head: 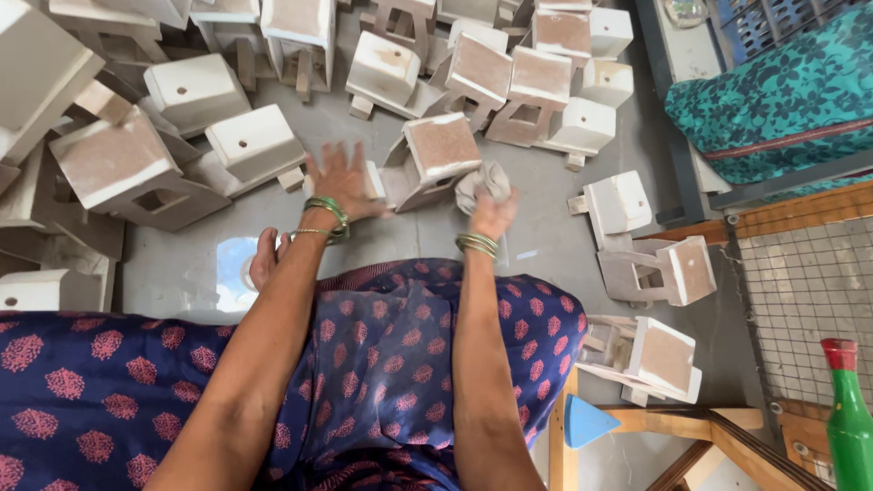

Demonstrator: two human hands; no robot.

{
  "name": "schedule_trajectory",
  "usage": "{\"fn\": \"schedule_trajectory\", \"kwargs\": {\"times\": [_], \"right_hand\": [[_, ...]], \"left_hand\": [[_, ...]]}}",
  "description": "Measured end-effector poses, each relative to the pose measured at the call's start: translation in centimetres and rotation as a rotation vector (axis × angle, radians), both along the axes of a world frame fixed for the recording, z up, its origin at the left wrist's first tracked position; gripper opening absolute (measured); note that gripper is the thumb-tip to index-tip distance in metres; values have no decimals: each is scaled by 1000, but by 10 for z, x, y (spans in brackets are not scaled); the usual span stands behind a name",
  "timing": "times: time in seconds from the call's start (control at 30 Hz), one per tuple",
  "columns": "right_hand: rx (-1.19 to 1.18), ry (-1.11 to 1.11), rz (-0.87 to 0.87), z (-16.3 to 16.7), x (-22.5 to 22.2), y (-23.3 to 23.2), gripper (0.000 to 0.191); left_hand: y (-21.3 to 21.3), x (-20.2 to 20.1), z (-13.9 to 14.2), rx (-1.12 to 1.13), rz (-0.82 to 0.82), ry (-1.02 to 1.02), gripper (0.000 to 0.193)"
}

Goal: The person sits on the floor and wipes small wooden stool-shaped objects one at a time with a cloth, rubbing their surfaces and turning them to clean different sides, then sets each wiped object aside with the others.

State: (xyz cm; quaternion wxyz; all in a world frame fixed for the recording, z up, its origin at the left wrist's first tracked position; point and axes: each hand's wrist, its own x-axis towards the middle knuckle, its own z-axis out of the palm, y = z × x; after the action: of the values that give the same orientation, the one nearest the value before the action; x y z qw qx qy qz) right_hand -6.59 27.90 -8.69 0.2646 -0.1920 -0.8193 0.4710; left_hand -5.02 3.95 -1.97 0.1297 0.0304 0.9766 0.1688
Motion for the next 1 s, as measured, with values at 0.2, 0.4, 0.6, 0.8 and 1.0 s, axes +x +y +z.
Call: {"fn": "schedule_trajectory", "kwargs": {"times": [0.2, 0.4, 0.6, 0.8, 1.0], "right_hand": [[-638, -358, 358, -24, 6, -53, 102], [-190, -585, 403, -22, 6, -47, 44], [-381, 187, 250, -6, 5, -10, 28], [475, 347, 368, -10, 5, -22, 43], [349, 161, 479, -6, 2, -22, 42]], "left_hand": [[-3, 17, -17, -77, 54, 286, 97], [-3, 22, -11, -37, 61, 335, 92], [1, 20, -16, -21, 88, 342, 87], [2, 14, -17, -26, 120, 390, 77], [2, 16, -12, -5, 114, 277, 85]]}}
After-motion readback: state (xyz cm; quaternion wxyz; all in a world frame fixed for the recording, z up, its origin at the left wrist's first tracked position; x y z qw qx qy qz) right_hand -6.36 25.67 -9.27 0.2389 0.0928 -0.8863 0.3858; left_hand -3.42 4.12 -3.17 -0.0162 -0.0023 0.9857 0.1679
